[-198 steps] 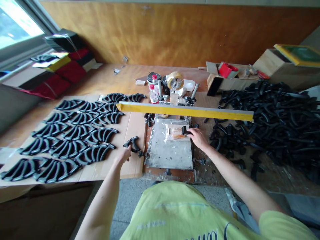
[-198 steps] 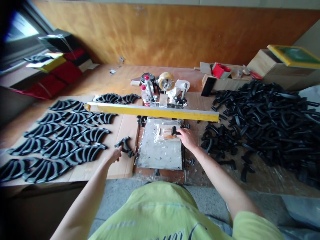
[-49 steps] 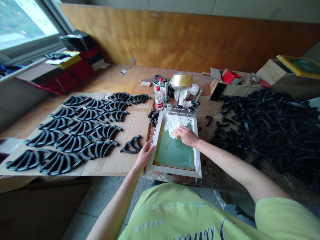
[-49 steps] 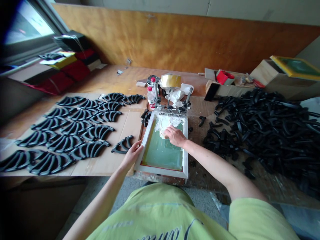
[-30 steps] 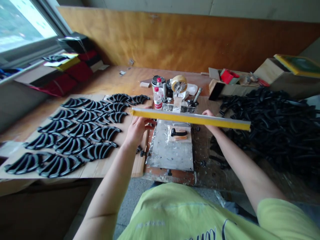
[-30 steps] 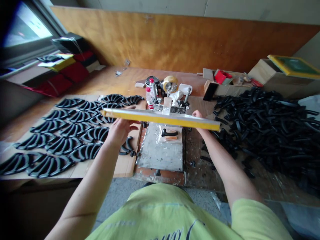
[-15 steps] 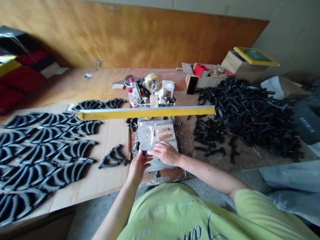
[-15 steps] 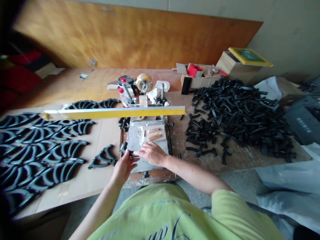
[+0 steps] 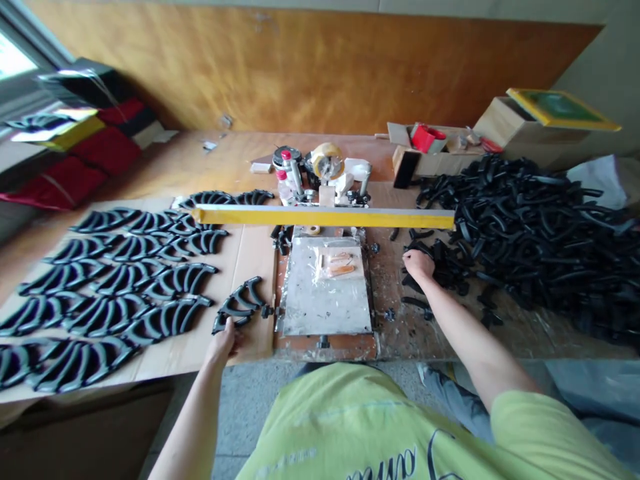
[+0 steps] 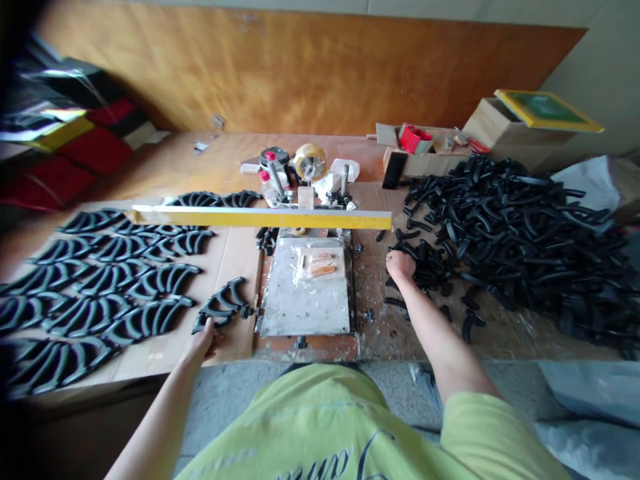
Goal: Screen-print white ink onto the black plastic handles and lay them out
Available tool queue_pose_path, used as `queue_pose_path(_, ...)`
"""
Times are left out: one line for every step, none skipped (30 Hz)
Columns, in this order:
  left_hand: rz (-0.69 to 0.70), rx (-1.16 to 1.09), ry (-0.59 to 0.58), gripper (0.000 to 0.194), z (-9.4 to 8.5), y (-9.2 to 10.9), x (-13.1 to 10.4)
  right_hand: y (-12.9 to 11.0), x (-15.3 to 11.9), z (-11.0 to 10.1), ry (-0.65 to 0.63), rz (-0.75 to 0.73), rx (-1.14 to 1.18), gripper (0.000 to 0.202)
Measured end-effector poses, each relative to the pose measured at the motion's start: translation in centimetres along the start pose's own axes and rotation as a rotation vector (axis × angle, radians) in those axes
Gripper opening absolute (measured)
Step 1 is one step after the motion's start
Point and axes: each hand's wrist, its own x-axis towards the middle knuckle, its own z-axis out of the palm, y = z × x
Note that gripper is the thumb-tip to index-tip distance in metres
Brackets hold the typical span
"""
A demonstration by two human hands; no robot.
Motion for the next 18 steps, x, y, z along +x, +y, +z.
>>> queue_pose_path(-0.004,0.047,0.004,0.057,-0.4,0.7,-0.3,-0.7,-0.5,0.1,0.041,-0.020,0.081,0.028)
queue_pose_path(0.022,0.083,0.008,0.055,-0.8,1.6,-0.8,-1.7,-1.1,0.2,0.087,-0.098,0.156,0.033)
queue_pose_path(0.079,0.092,0.013,0.054,-1.2,2.9,-1.6,-2.9,-1.8,0.3,0.126,-0.230,0.220,0.037)
queue_pose_path(0.163,0.066,0.022,0.052,-1.5,4.6,-2.7,-4.4,-2.6,0.4,0.147,-0.395,0.270,0.038)
queue_pose_path(0.306,-0.005,0.017,0.051,-1.7,6.8,-4.1,-6.0,-3.3,0.6,0.151,-0.568,0.306,0.037)
queue_pose_path(0.444,-0.112,0.008,0.050,-1.8,9.3,-5.7,-7.6,-4.0,0.8,0.144,-0.723,0.328,0.034)
queue_pose_path(0.581,-0.216,-0.015,0.051,-1.9,12.0,-7.4,-9.3,-4.5,1.0,0.133,-0.840,0.337,0.031)
queue_pose_path(0.715,-0.319,-0.038,0.054,-1.8,14.8,-9.2,-10.8,-5.0,1.3,0.119,-0.919,0.338,0.029)
queue_pose_path(0.822,-0.418,-0.079,0.055,-1.7,17.6,-11.0,-12.2,-5.3,1.5,0.105,-0.966,0.332,0.029)
queue_pose_path(0.901,-0.509,-0.122,0.054,-1.6,20.2,-12.6,-13.3,-5.6,1.7,0.090,-0.994,0.317,0.029)
queue_pose_path(0.950,-0.596,-0.137,0.052,-1.4,22.4,-14.1,-14.2,-5.7,1.9,0.077,-1.010,0.294,0.029)
queue_pose_path(0.982,-0.641,-0.156,0.051,-1.3,24.1,-15.3,-14.8,-5.9,2.0,0.069,-1.022,0.266,0.030)
queue_pose_path(1.003,-0.668,-0.158,0.050,-1.2,25.3,-16.2,-15.2,-6.0,2.2,0.064,-1.034,0.235,0.031)
queue_pose_path(1.015,-0.678,-0.152,0.050,-1.1,26.0,-16.9,-15.3,-6.1,2.2,0.064,-1.048,0.204,0.032)
queue_pose_path(1.021,-0.676,-0.144,0.051,-1.0,26.1,-17.4,-15.1,-6.1,2.3,0.068,-1.061,0.177,0.033)
queue_pose_path(1.023,-0.675,-0.137,0.052,-1.0,25.7,-17.7,-14.7,-6.1,2.2,0.079,-1.060,0.164,0.033)
queue_pose_path(1.018,-0.681,-0.141,0.052,-1.0,24.9,-17.9,-14.1,-6.0,2.0,0.093,-1.046,0.165,0.032)
queue_pose_path(1.003,-0.683,-0.164,0.053,-1.0,23.8,-18.0,-13.2,-5.7,1.7,0.111,-1.018,0.175,0.032)
